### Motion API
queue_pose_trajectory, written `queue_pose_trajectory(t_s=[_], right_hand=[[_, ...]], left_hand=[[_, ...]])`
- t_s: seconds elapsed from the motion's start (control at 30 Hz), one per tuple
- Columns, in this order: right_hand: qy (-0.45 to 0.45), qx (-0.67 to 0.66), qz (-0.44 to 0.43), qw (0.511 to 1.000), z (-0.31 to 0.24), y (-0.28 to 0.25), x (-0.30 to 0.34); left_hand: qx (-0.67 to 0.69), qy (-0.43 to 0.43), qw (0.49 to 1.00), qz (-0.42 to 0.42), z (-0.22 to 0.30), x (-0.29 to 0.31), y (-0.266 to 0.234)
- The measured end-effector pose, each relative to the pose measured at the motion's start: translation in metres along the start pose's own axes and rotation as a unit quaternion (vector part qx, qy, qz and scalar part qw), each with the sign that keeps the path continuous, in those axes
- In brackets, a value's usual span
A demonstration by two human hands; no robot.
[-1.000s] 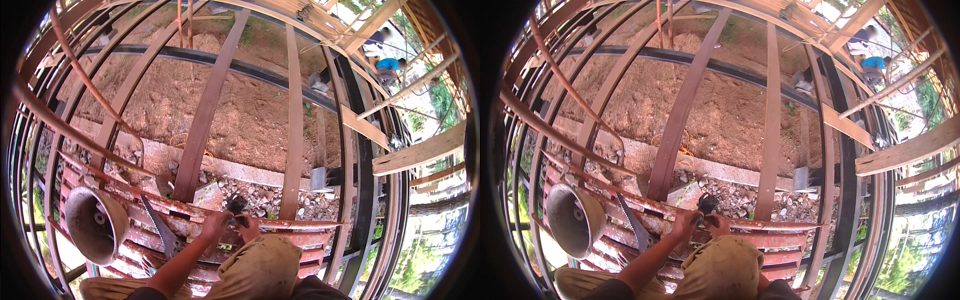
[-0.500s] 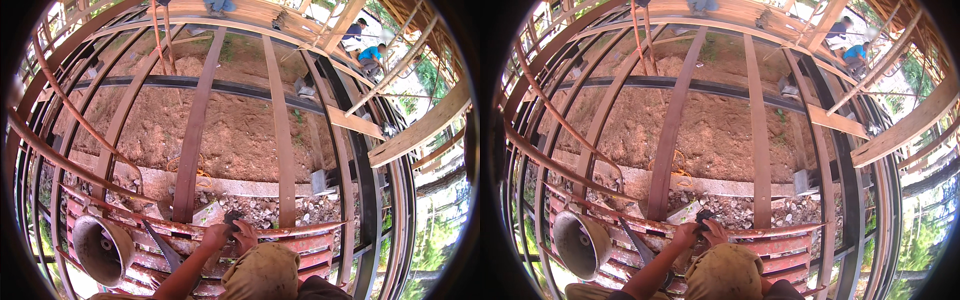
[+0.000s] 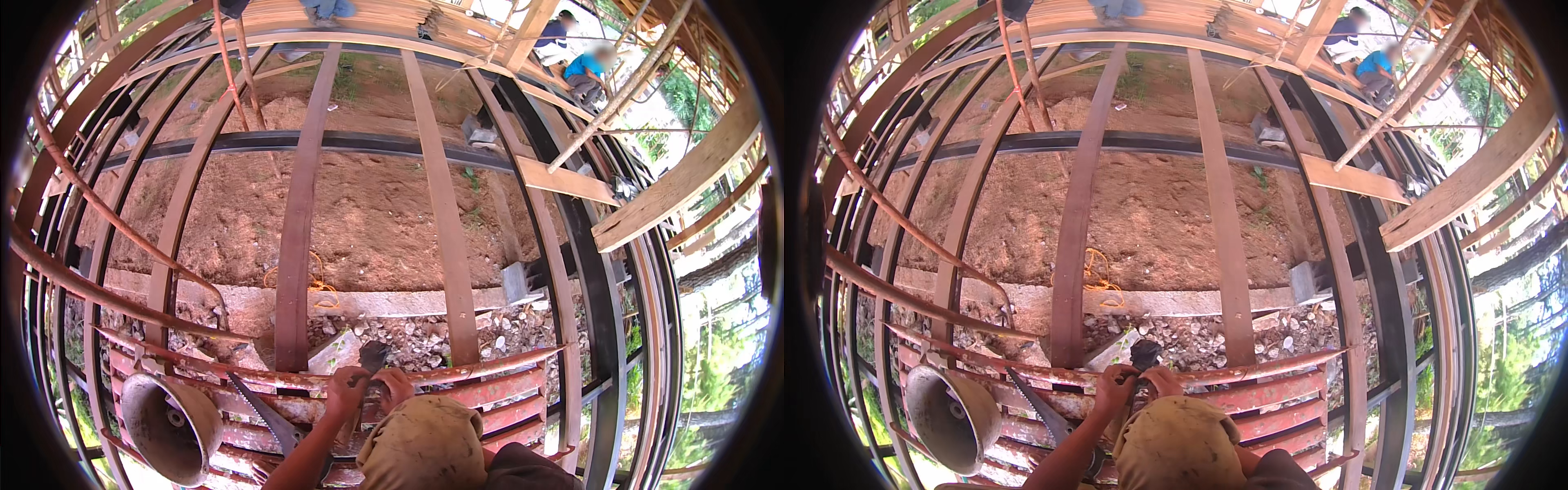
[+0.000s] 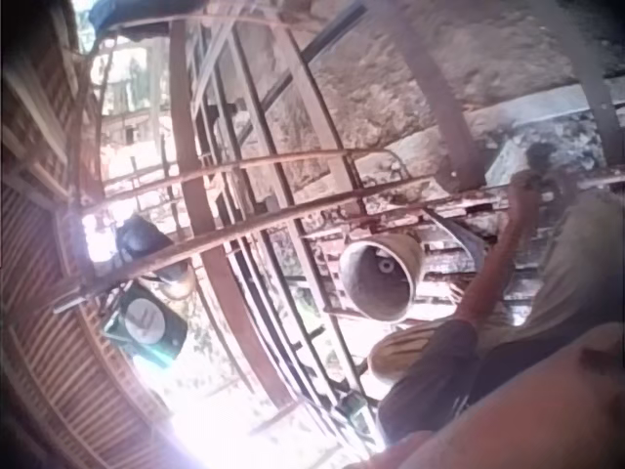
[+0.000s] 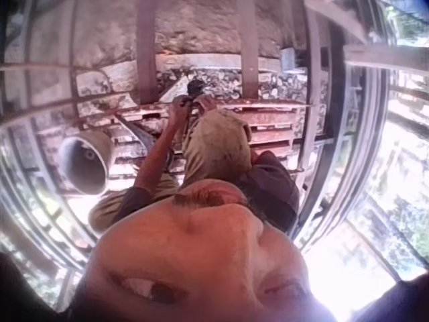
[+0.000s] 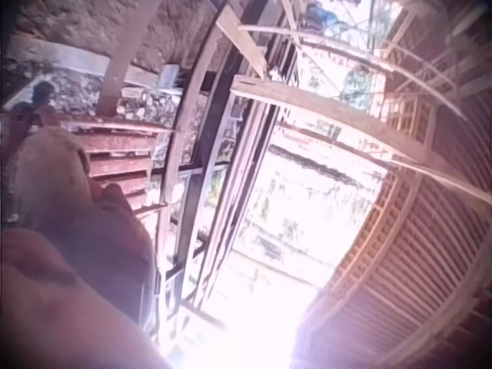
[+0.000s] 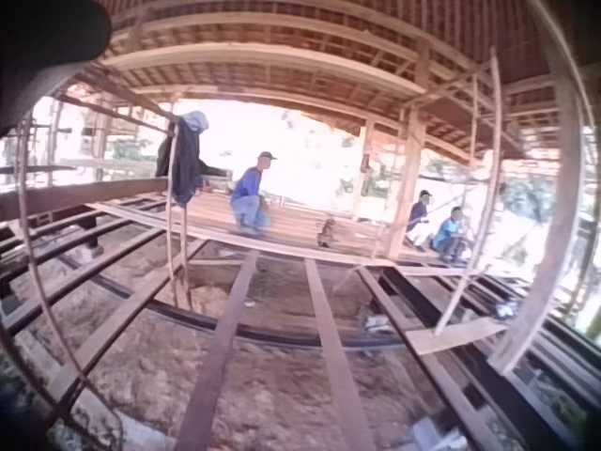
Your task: The person cleans a set of tools by wiping them with a cloth, removing debris from the handles and blades, and then placing the tools into a bucket.
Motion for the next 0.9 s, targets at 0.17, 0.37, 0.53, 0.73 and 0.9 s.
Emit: queue_pose_trajectory(t_s=[0.17,0.37,0.53,0.73,0.9], right_hand=[[-0.17,0.098,-0.064,0.978,-0.04,-0.012,-0.028],[-0.02,-0.026,-0.019,0.999,-0.007,0.004,-0.031],[0.235,-0.039,0.05,0.97,0.042,0.002,-0.007],[0.14,0.036,-0.017,0.989,-0.009,0.006,-0.029],[0.006,0.041,-0.091,0.995,-0.025,0.0,-0.019]], left_hand=[[-0.049,0.077,0.995,0.034,0.003,-0.002,0.002],[-0.112,0.024,0.992,0.049,0.012,0.005,0.005],[-0.043,0.097,0.992,0.072,0.019,0.019,0.018],[-0.051,0.097,0.992,0.057,0.021,0.026,0.006],[-0.021,0.08,0.995,0.047,0.01,0.019,0.01]])
Point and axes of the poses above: each hand's wrist, its own x-axis away from the middle knuckle, its own y-axis out of the palm, z = x × y, the point moved 7 cm from there along -x, towards the middle knuckle, and after that the axes turned 6 degrees about -z, right-handed, at the moved point
